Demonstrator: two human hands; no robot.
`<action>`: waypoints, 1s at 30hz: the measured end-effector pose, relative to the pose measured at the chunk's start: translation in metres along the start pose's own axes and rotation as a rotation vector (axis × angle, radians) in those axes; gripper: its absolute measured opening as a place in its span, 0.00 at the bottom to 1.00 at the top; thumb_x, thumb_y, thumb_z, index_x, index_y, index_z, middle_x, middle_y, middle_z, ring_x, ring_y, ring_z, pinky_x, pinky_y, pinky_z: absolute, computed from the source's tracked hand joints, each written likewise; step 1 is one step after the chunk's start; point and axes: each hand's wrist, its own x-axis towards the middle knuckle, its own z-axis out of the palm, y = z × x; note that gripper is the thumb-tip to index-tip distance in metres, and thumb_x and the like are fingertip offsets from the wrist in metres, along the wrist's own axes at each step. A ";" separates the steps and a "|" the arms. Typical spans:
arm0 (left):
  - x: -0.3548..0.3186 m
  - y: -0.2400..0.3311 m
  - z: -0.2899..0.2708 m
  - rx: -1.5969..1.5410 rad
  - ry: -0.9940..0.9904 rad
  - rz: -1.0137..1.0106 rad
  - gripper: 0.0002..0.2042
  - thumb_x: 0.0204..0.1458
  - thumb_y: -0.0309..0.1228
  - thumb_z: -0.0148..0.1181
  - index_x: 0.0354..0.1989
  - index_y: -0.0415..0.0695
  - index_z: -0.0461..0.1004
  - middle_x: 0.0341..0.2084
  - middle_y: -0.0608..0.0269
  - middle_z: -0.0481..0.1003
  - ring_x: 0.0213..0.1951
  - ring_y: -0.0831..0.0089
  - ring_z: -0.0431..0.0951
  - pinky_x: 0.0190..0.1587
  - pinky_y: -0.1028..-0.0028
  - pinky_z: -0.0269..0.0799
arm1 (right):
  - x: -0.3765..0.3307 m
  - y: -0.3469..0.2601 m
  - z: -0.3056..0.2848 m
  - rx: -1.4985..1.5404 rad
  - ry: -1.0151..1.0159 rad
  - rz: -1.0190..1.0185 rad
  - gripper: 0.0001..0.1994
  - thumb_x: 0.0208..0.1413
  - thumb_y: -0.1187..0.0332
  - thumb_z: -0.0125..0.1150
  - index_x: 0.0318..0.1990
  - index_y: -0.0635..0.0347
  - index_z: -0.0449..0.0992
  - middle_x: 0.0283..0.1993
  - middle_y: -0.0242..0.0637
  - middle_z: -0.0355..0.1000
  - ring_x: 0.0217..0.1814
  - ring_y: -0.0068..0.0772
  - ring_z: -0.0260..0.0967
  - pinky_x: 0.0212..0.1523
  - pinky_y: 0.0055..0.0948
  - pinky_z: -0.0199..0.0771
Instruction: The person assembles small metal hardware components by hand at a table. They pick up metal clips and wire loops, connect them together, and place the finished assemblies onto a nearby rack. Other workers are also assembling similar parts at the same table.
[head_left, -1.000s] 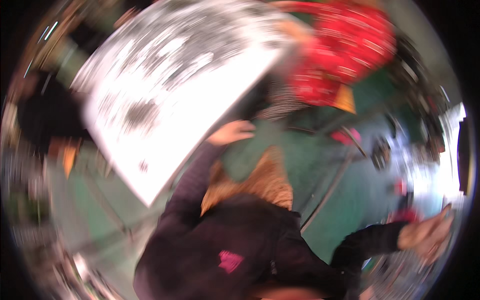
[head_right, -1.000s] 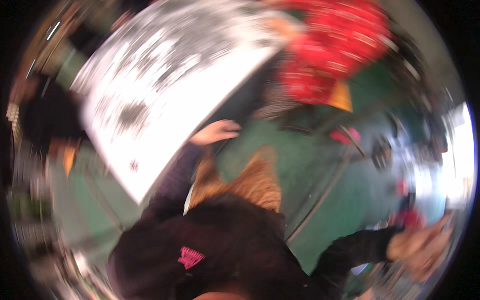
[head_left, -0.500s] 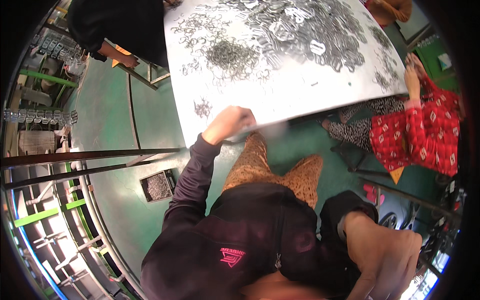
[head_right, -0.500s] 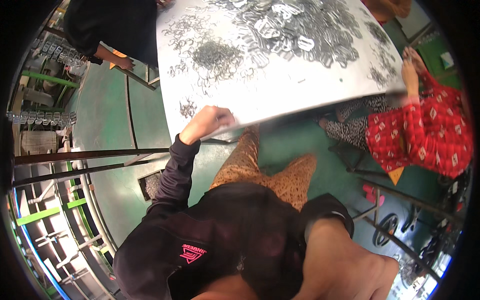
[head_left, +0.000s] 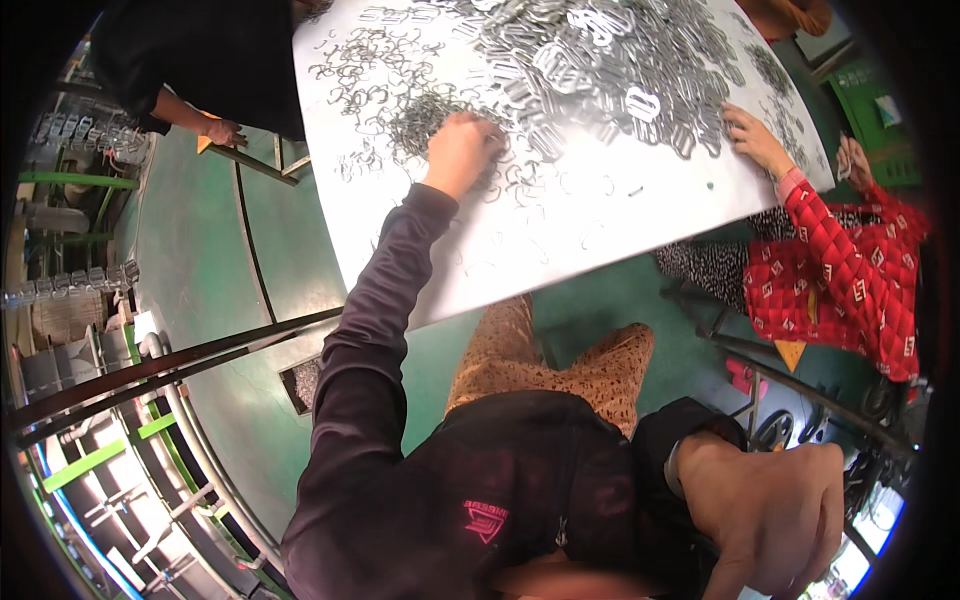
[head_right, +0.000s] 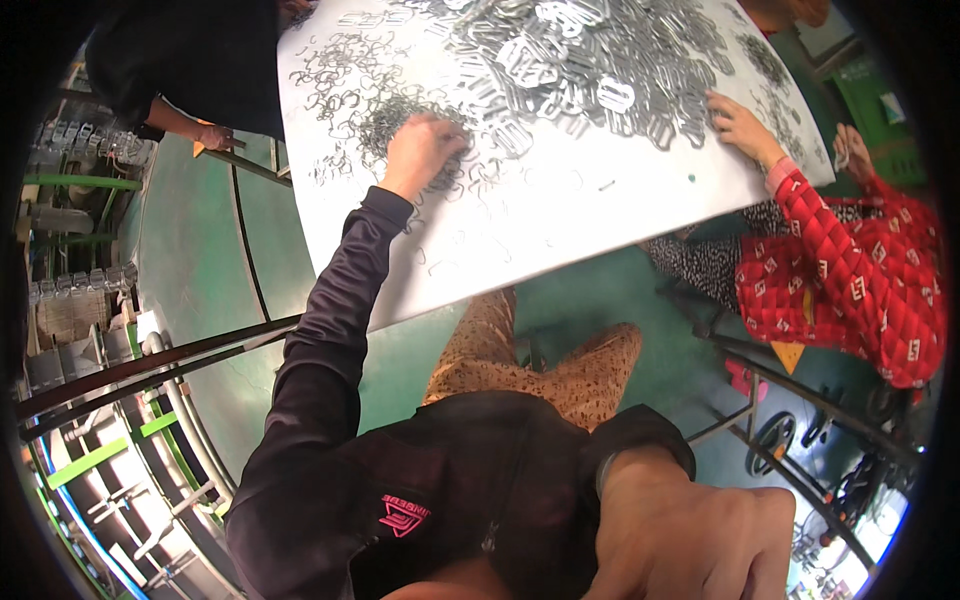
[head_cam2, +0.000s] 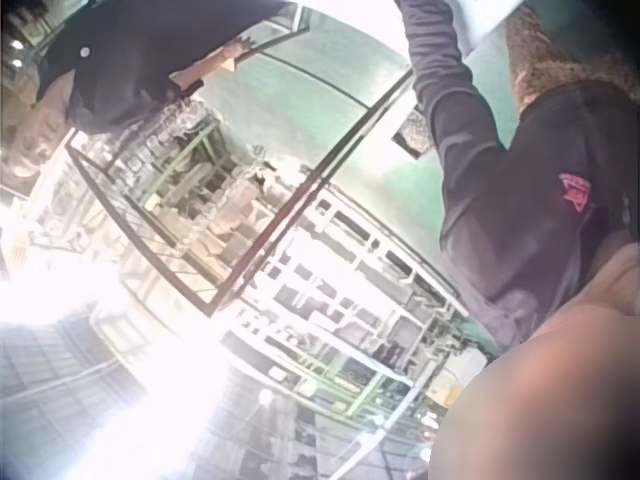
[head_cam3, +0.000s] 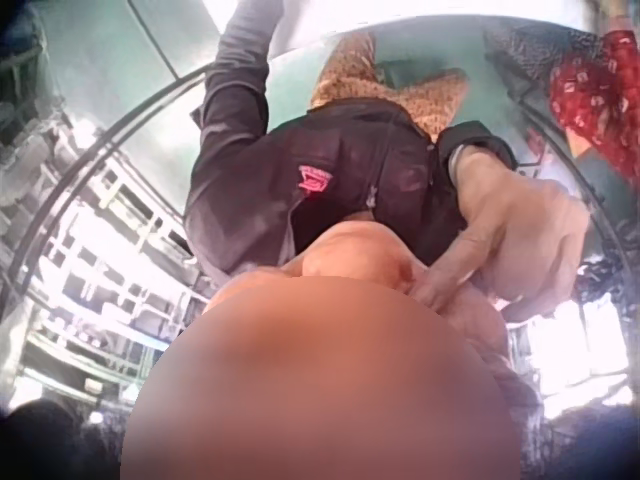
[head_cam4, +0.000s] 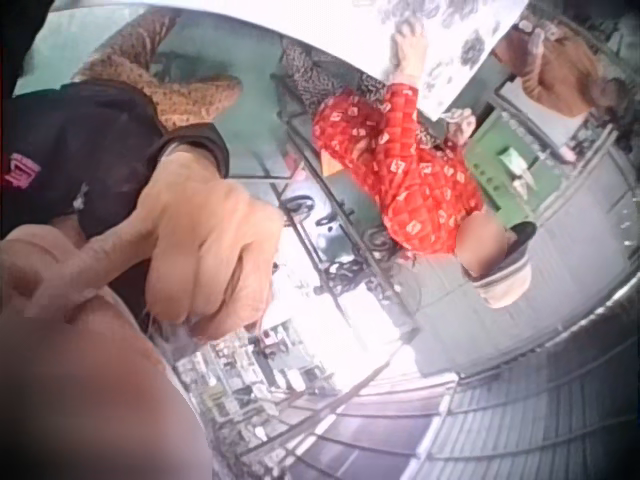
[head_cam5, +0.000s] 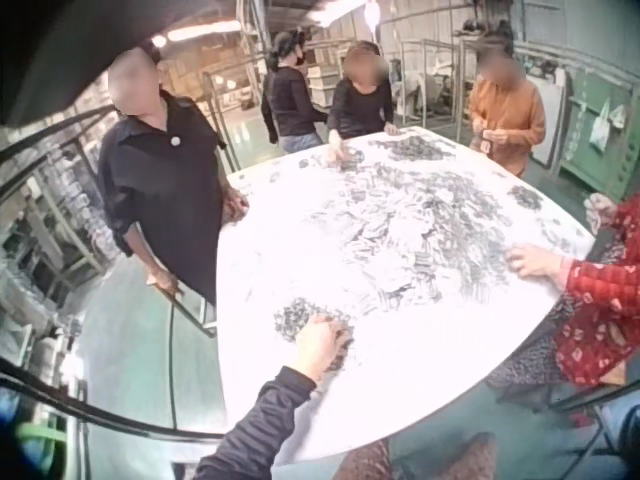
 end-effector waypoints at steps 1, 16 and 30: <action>0.001 -0.002 -0.003 0.008 -0.069 -0.026 0.07 0.44 0.33 0.65 0.33 0.49 0.81 0.29 0.62 0.75 0.39 0.60 0.75 0.38 0.63 0.73 | 0.000 0.001 -0.005 0.013 -0.016 -0.014 0.08 0.50 0.77 0.54 0.23 0.71 0.76 0.16 0.38 0.61 0.17 0.33 0.63 0.38 0.62 0.79; 0.005 0.009 0.015 0.136 -0.126 -0.134 0.08 0.41 0.33 0.64 0.26 0.43 0.81 0.29 0.56 0.76 0.35 0.57 0.77 0.34 0.60 0.73 | -0.075 -0.108 -0.008 -0.642 0.501 -0.412 0.14 0.46 0.71 0.60 0.11 0.47 0.73 0.07 0.24 0.56 0.18 0.15 0.49 0.60 0.36 0.41; 0.000 0.004 -0.038 -0.214 -0.382 -0.163 0.09 0.52 0.29 0.59 0.36 0.35 0.76 0.25 0.54 0.77 0.27 0.67 0.77 0.32 0.69 0.72 | -0.112 -0.136 0.072 -0.782 0.583 -0.446 0.14 0.50 0.69 0.54 0.12 0.48 0.69 0.06 0.25 0.53 0.21 0.17 0.49 0.64 0.41 0.38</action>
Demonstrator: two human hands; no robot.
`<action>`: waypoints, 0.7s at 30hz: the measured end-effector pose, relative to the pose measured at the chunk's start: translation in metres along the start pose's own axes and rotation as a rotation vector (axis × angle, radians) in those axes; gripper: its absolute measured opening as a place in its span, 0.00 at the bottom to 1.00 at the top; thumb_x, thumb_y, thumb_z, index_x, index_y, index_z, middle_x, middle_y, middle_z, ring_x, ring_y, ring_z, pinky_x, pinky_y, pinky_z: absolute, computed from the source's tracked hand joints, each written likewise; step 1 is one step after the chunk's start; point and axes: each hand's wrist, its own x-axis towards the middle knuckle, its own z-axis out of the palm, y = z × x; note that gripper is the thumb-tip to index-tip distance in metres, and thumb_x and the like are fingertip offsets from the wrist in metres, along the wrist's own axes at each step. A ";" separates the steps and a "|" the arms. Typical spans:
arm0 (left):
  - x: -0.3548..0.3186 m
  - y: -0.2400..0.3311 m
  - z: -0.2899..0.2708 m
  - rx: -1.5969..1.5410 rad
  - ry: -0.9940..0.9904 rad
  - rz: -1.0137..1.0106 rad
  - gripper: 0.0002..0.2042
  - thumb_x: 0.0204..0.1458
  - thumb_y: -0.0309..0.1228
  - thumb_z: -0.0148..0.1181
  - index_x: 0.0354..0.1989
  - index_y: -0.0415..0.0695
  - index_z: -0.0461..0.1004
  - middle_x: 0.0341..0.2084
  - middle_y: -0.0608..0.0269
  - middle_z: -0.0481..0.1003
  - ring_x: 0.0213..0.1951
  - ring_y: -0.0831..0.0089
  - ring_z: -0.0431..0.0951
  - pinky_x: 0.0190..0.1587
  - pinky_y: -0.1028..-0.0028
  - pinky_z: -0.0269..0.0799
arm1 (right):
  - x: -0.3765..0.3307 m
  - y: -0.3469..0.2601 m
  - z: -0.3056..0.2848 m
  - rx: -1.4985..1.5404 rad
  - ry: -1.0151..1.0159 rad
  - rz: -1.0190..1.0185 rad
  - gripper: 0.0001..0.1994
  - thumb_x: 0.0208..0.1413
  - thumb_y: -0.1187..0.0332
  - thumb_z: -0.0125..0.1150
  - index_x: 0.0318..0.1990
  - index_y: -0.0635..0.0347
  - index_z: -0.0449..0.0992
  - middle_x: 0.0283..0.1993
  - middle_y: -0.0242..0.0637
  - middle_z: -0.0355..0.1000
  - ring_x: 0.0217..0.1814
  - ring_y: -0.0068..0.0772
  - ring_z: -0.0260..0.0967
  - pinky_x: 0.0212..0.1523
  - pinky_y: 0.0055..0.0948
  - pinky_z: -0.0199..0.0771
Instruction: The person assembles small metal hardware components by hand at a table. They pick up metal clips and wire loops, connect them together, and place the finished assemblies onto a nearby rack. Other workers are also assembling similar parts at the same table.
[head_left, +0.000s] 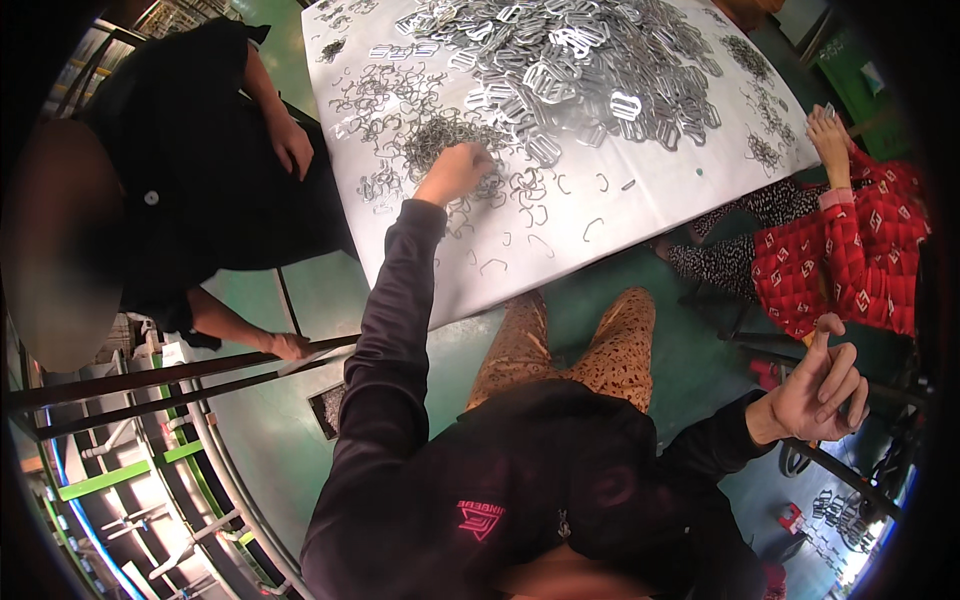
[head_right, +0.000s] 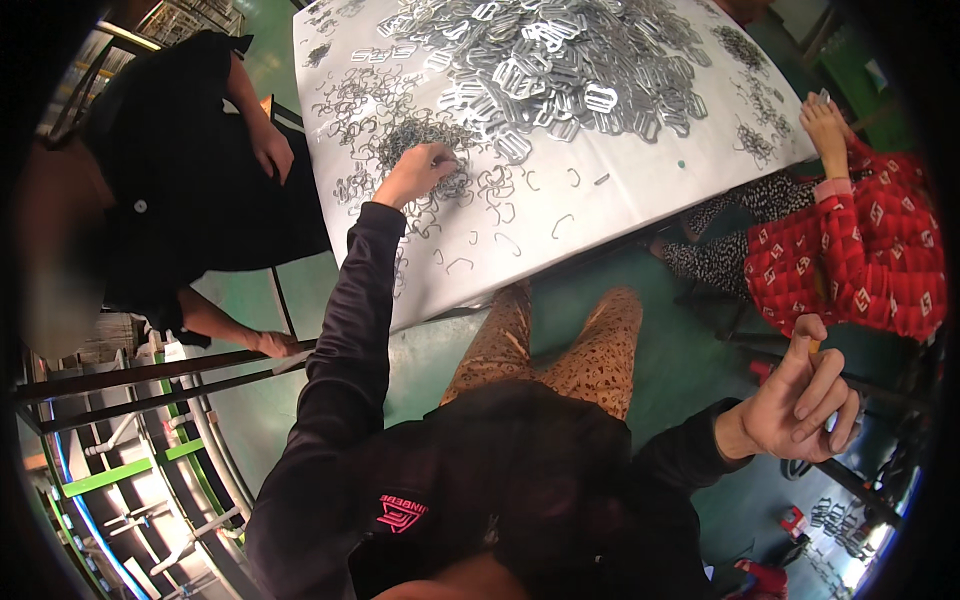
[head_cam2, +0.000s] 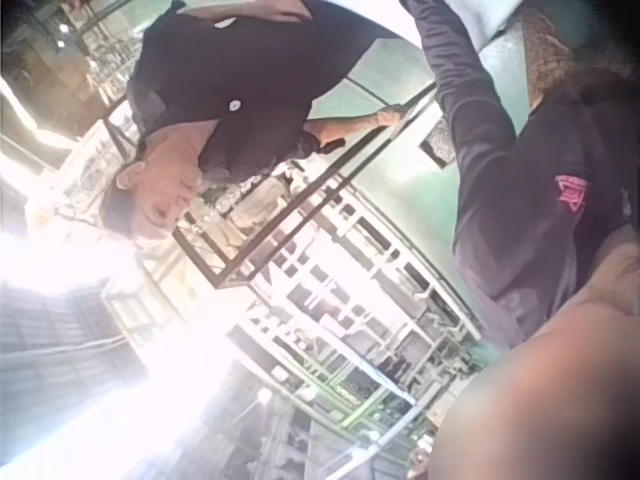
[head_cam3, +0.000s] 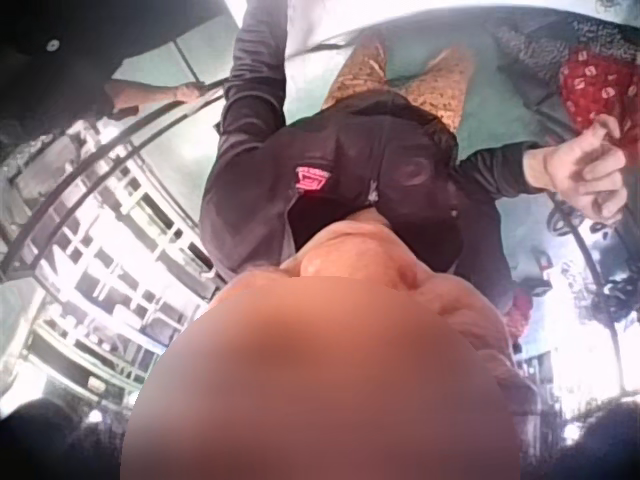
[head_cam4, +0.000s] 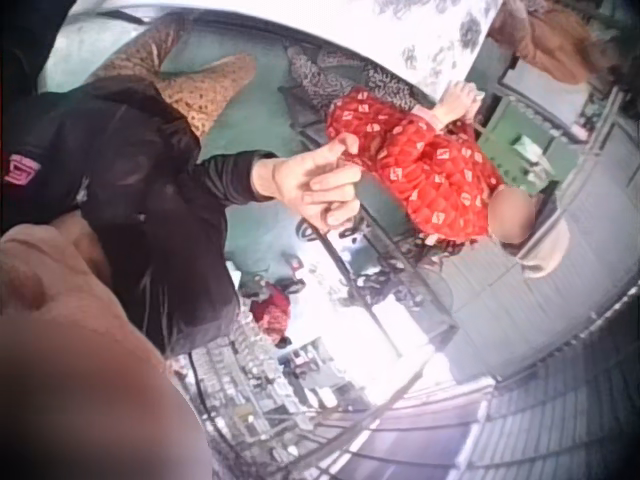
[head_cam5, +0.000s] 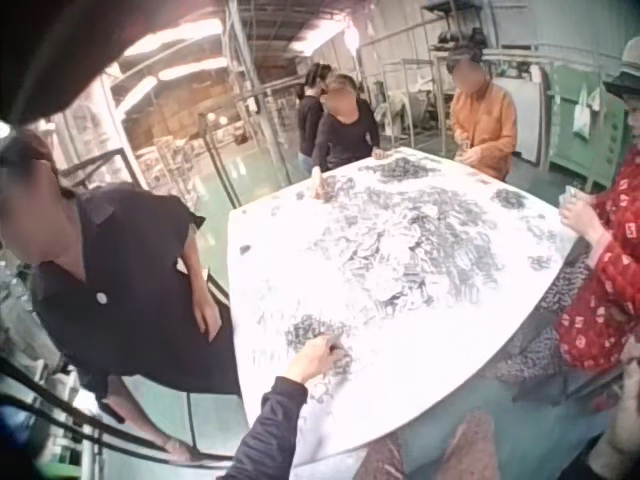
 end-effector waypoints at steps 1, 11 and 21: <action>0.000 0.002 0.001 -0.080 -0.068 -0.019 0.09 0.52 0.29 0.59 0.36 0.35 0.76 0.23 0.57 0.77 0.24 0.71 0.77 0.29 0.71 0.72 | -0.004 -0.007 -0.002 -0.042 0.003 -0.006 0.14 0.50 0.69 0.54 0.13 0.49 0.69 0.06 0.25 0.53 0.21 0.17 0.49 0.64 0.42 0.38; 0.000 0.015 0.001 -0.163 -0.165 -0.169 0.18 0.47 0.23 0.63 0.49 0.37 0.73 0.22 0.58 0.78 0.21 0.76 0.77 0.27 0.77 0.74 | -0.036 -0.070 -0.027 -0.221 0.216 -0.126 0.14 0.47 0.70 0.55 0.12 0.48 0.65 0.06 0.26 0.51 0.21 0.20 0.49 0.64 0.43 0.39; 0.011 0.024 -0.016 0.037 -0.004 -0.082 0.23 0.44 0.24 0.64 0.52 0.36 0.72 0.25 0.56 0.80 0.25 0.75 0.78 0.30 0.74 0.74 | -0.028 -0.082 -0.058 -0.218 0.348 -0.178 0.15 0.47 0.69 0.49 0.10 0.49 0.60 0.06 0.30 0.48 0.24 0.23 0.48 0.64 0.41 0.38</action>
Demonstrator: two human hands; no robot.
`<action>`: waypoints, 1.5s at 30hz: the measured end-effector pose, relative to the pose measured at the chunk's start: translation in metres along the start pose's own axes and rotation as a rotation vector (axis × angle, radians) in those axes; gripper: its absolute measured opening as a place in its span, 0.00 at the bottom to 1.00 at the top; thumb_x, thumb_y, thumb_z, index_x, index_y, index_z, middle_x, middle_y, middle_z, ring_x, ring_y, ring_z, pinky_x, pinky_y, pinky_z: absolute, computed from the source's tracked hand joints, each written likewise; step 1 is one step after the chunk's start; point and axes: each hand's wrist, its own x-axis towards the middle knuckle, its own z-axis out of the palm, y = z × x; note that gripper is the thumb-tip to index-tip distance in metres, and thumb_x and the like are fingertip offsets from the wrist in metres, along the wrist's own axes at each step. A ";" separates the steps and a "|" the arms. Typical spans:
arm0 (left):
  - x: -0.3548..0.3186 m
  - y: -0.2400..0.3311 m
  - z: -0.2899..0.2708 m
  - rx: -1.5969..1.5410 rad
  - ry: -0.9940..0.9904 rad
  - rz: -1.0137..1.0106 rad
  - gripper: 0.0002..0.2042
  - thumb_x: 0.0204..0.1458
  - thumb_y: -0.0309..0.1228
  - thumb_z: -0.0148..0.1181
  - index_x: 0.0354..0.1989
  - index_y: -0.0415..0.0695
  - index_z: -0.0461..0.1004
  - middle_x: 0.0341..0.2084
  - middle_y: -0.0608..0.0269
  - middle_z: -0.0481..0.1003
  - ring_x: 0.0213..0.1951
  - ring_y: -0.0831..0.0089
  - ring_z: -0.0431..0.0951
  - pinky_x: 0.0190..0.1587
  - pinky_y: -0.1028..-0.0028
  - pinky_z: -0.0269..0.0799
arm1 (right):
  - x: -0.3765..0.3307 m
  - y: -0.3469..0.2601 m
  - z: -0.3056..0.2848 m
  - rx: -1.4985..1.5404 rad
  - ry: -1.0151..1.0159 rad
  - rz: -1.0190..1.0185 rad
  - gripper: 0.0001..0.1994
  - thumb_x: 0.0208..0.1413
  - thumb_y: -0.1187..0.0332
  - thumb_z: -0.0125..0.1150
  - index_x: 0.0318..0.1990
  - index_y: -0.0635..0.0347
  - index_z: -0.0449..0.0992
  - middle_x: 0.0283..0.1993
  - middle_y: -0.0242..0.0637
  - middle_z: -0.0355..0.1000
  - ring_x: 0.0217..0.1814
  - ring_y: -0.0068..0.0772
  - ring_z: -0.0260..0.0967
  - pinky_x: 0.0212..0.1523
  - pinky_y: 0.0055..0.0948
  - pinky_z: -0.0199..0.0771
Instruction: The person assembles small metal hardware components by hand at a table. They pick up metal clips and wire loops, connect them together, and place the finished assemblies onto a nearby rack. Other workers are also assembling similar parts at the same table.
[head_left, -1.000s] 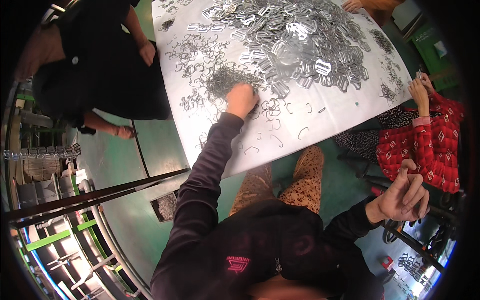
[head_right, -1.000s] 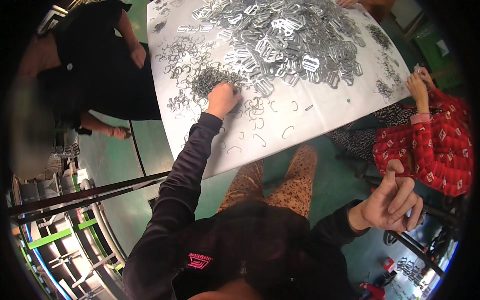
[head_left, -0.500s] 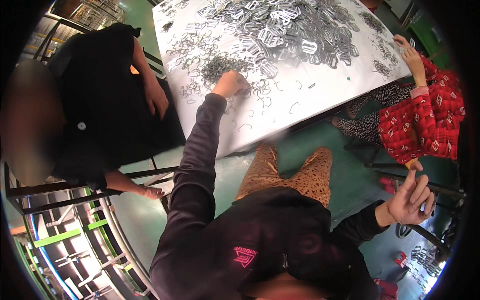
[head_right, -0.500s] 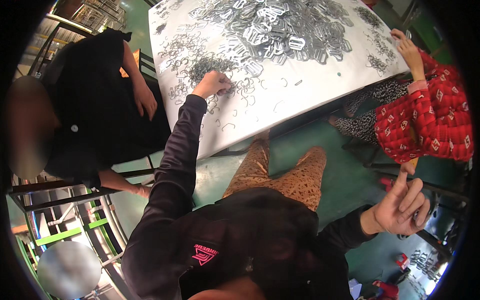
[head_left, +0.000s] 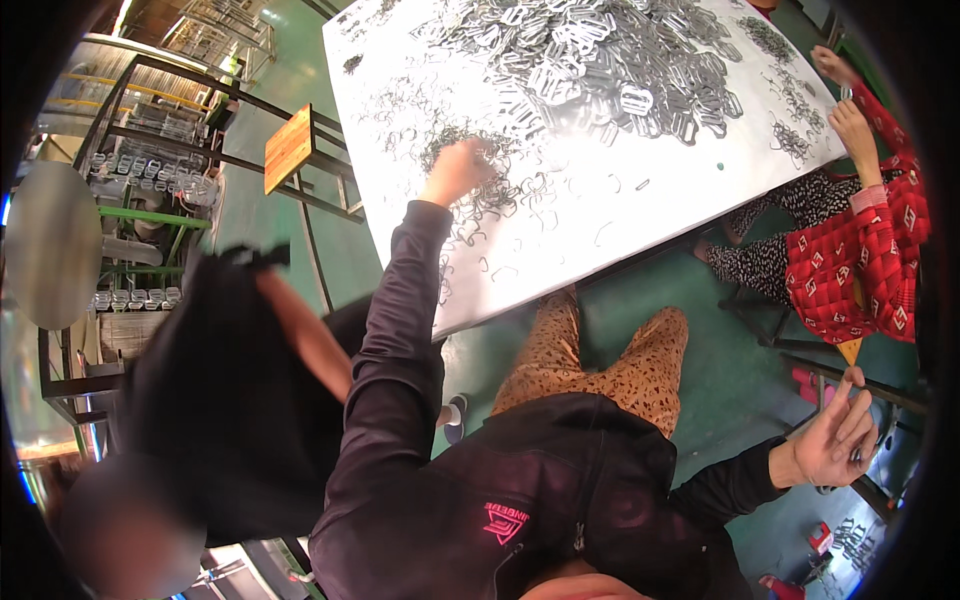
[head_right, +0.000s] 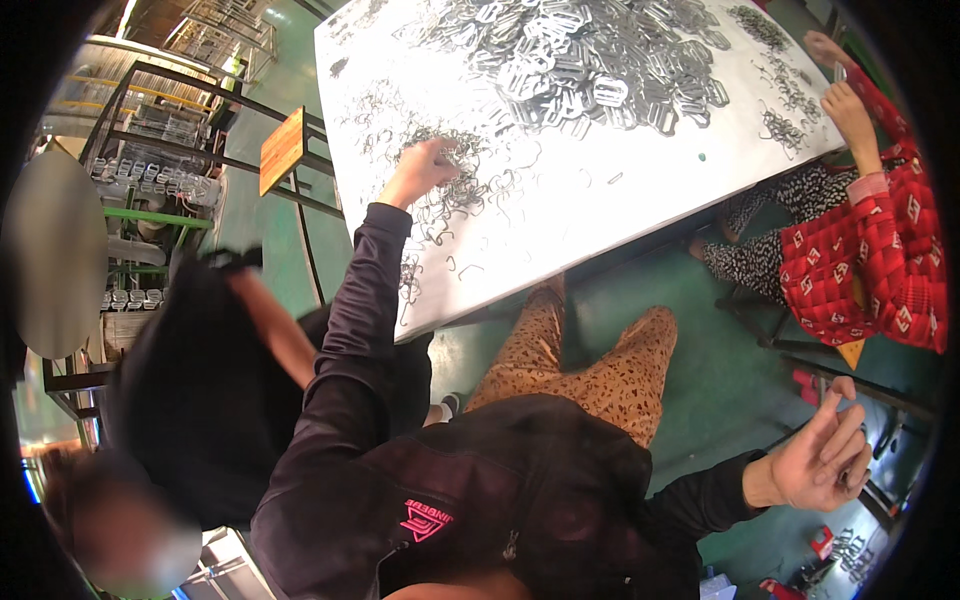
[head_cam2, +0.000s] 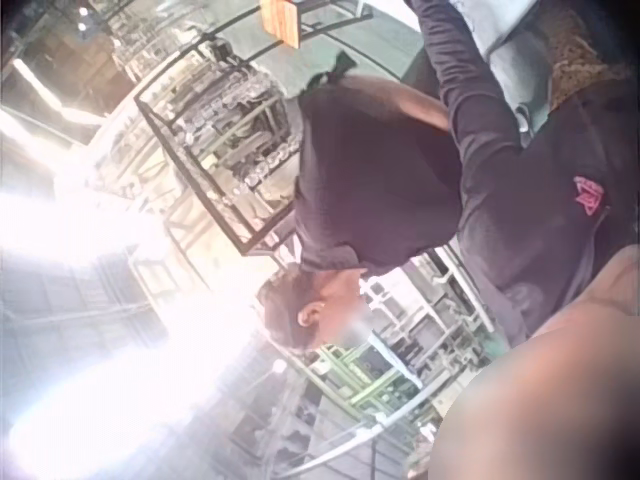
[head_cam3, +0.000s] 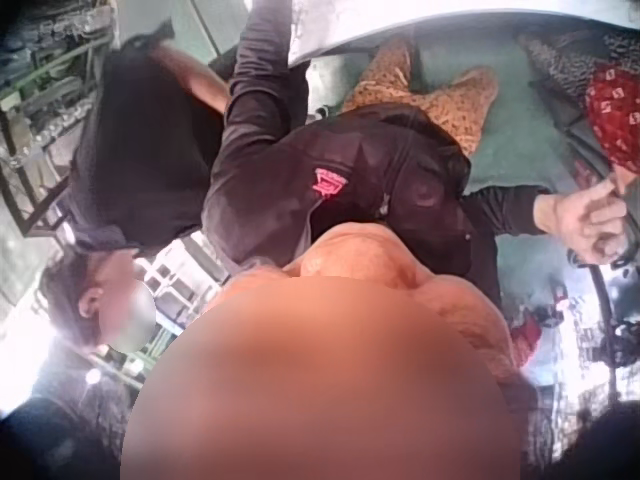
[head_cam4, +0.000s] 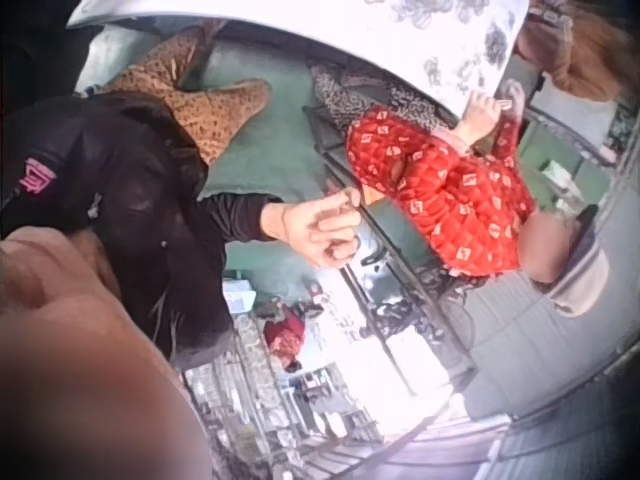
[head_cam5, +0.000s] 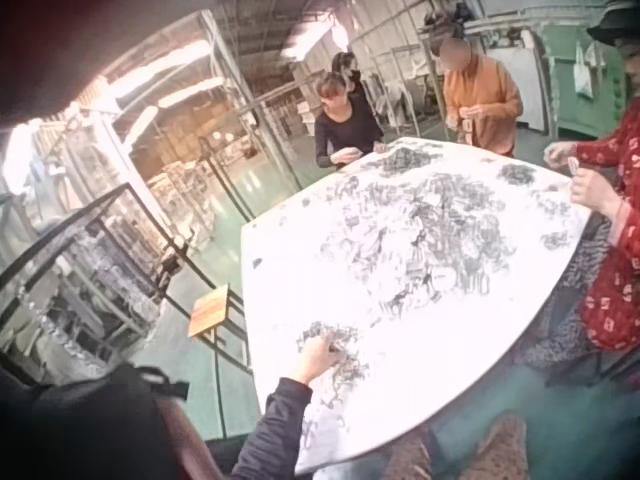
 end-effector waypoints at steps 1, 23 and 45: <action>0.000 -0.002 -0.003 -0.043 0.041 -0.048 0.21 0.45 0.25 0.64 0.51 0.38 0.73 0.25 0.54 0.80 0.24 0.72 0.78 0.30 0.72 0.73 | 0.003 0.000 0.000 -0.025 -0.004 -0.020 0.15 0.46 0.69 0.49 0.10 0.50 0.60 0.05 0.30 0.48 0.25 0.23 0.48 0.63 0.41 0.39; -0.078 0.001 0.040 0.163 0.552 0.217 0.05 0.55 0.25 0.55 0.38 0.41 0.74 0.30 0.53 0.76 0.33 0.55 0.77 0.35 0.65 0.72 | 0.026 0.223 -0.033 -1.317 -0.448 0.409 0.13 0.59 0.72 0.51 0.49 0.58 0.77 0.25 0.26 0.71 0.23 0.13 0.59 0.24 0.16 0.60; -0.135 0.107 0.050 -0.991 0.234 -0.070 0.04 0.51 0.21 0.60 0.33 0.33 0.74 0.30 0.61 0.78 0.33 0.75 0.77 0.39 0.77 0.71 | 0.051 0.376 -0.037 -1.527 -0.732 -0.007 0.05 0.57 0.73 0.53 0.38 0.64 0.72 0.32 0.40 0.70 0.33 0.41 0.69 0.35 0.34 0.69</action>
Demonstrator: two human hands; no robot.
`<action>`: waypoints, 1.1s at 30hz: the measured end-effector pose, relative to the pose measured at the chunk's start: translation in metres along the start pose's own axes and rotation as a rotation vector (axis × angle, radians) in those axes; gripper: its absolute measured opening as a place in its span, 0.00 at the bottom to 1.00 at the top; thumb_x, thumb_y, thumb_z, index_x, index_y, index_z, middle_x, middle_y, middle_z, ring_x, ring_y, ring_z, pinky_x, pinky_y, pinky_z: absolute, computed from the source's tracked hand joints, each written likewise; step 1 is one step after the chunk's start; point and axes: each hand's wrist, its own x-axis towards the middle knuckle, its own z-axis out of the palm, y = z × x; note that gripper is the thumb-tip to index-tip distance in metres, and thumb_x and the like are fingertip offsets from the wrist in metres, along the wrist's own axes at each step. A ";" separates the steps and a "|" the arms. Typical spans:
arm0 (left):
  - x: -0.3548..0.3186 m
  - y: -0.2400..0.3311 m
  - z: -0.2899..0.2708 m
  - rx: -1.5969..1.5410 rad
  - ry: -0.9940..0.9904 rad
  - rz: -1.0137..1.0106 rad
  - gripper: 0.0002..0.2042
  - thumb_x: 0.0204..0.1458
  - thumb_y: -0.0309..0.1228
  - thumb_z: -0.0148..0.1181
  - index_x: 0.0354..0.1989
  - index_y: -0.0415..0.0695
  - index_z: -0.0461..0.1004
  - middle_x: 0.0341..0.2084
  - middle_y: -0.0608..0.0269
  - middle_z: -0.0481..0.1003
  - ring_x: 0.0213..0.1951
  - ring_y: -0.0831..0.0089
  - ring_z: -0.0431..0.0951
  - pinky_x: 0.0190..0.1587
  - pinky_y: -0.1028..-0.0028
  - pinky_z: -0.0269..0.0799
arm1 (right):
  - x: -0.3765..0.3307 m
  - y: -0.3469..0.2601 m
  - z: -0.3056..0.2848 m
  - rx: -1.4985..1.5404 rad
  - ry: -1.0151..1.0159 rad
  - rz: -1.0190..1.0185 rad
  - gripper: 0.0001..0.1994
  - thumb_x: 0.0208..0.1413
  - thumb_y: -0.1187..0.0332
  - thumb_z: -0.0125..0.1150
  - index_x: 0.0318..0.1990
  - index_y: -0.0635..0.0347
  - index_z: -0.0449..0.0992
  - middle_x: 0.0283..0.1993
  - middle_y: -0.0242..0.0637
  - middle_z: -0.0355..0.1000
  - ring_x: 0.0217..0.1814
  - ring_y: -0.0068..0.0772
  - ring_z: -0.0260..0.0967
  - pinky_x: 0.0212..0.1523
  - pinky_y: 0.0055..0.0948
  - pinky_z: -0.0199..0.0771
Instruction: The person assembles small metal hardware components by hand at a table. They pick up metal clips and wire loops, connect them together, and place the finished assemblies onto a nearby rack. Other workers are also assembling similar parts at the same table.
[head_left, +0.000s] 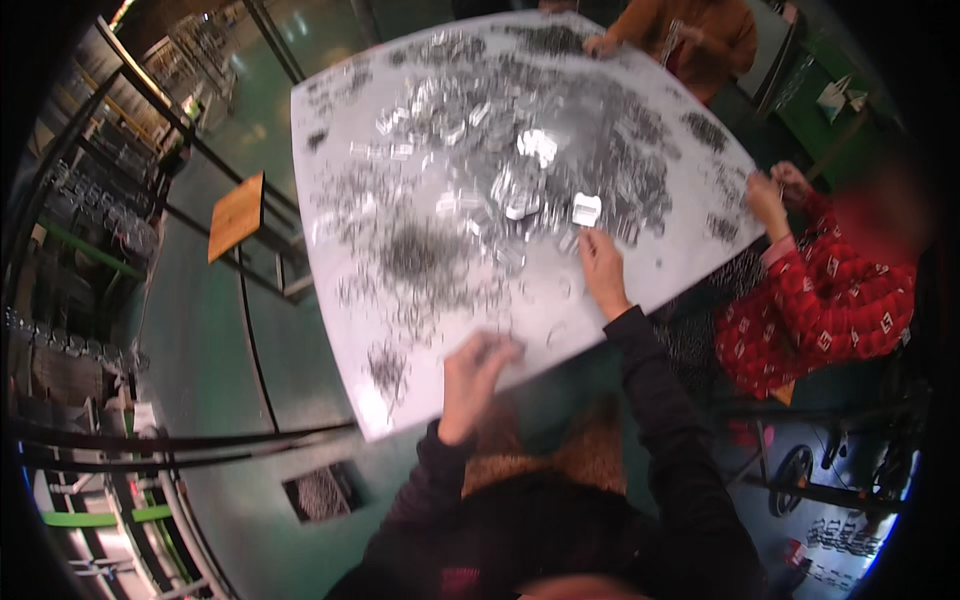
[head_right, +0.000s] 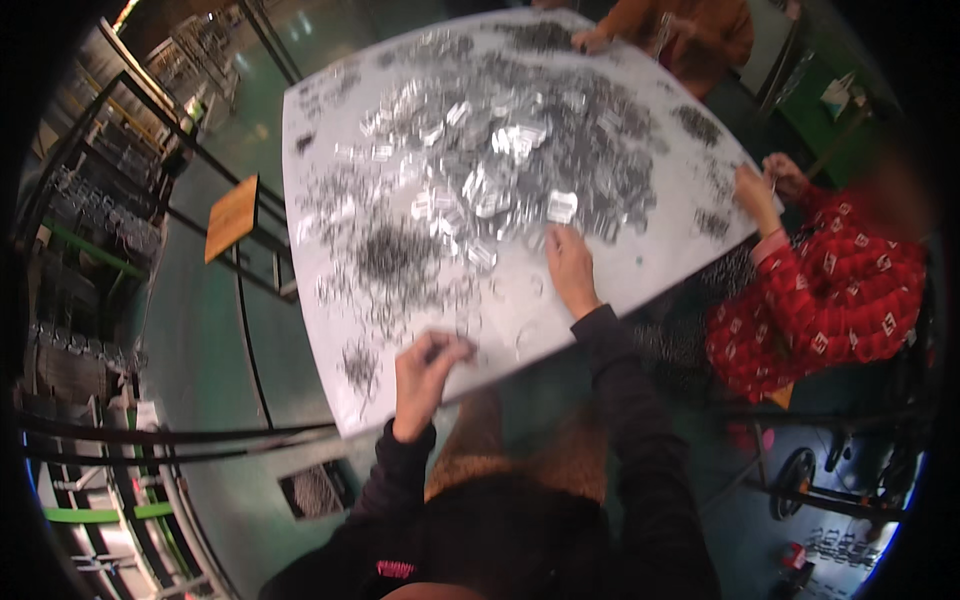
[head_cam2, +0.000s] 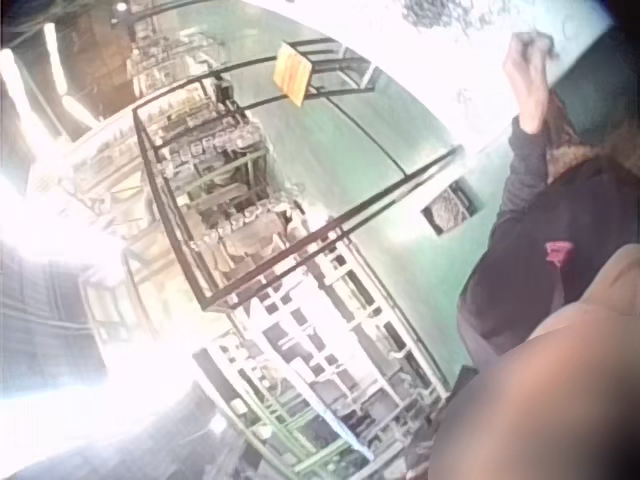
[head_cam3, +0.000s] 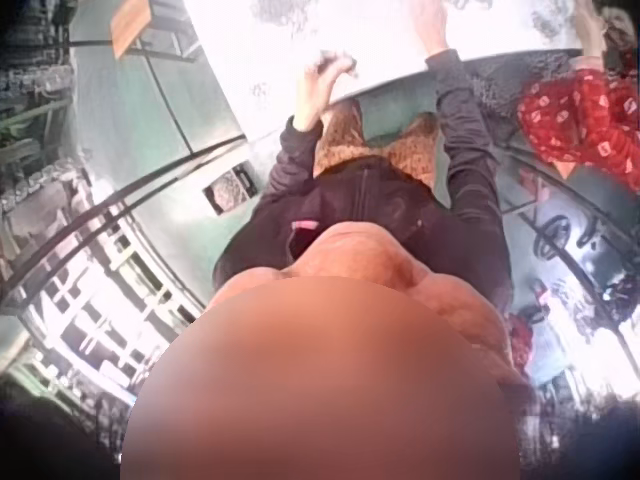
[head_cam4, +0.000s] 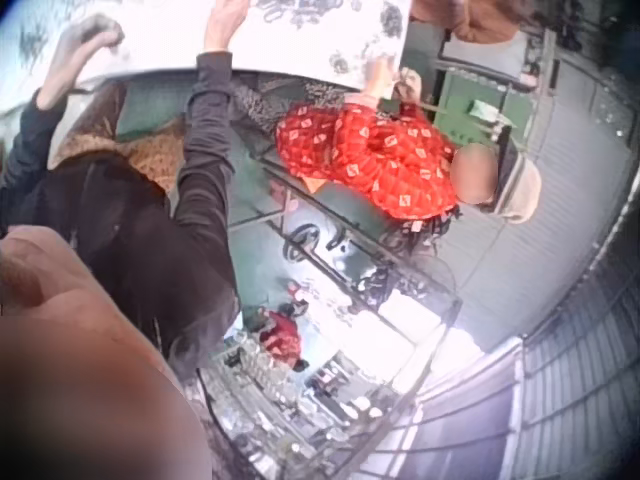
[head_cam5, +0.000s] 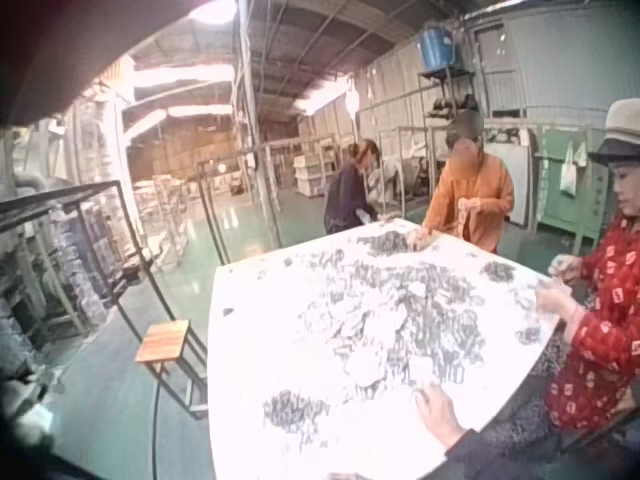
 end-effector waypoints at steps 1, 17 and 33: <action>0.003 0.000 -0.001 0.051 0.039 -0.002 0.05 0.51 0.22 0.60 0.33 0.33 0.74 0.29 0.61 0.78 0.33 0.74 0.77 0.40 0.76 0.71 | -0.012 -0.013 -0.006 0.231 0.005 0.143 0.07 0.60 0.71 0.53 0.41 0.65 0.74 0.32 0.39 0.73 0.30 0.34 0.70 0.31 0.30 0.69; 0.008 -0.017 0.046 0.236 -0.013 0.436 0.06 0.46 0.25 0.65 0.31 0.40 0.76 0.40 0.59 0.73 0.43 0.66 0.72 0.47 0.70 0.67 | -0.119 -0.131 -0.068 0.655 0.093 0.350 0.13 0.52 0.79 0.63 0.46 0.69 0.76 0.37 0.36 0.75 0.38 0.19 0.71 0.40 0.19 0.72; 0.013 -0.020 0.006 0.201 0.010 0.380 0.06 0.49 0.17 0.56 0.35 0.36 0.75 0.31 0.58 0.79 0.34 0.70 0.81 0.41 0.74 0.74 | 0.003 -0.039 -0.041 0.301 -0.133 0.178 0.09 0.53 0.78 0.55 0.40 0.63 0.79 0.33 0.38 0.78 0.34 0.31 0.73 0.42 0.26 0.70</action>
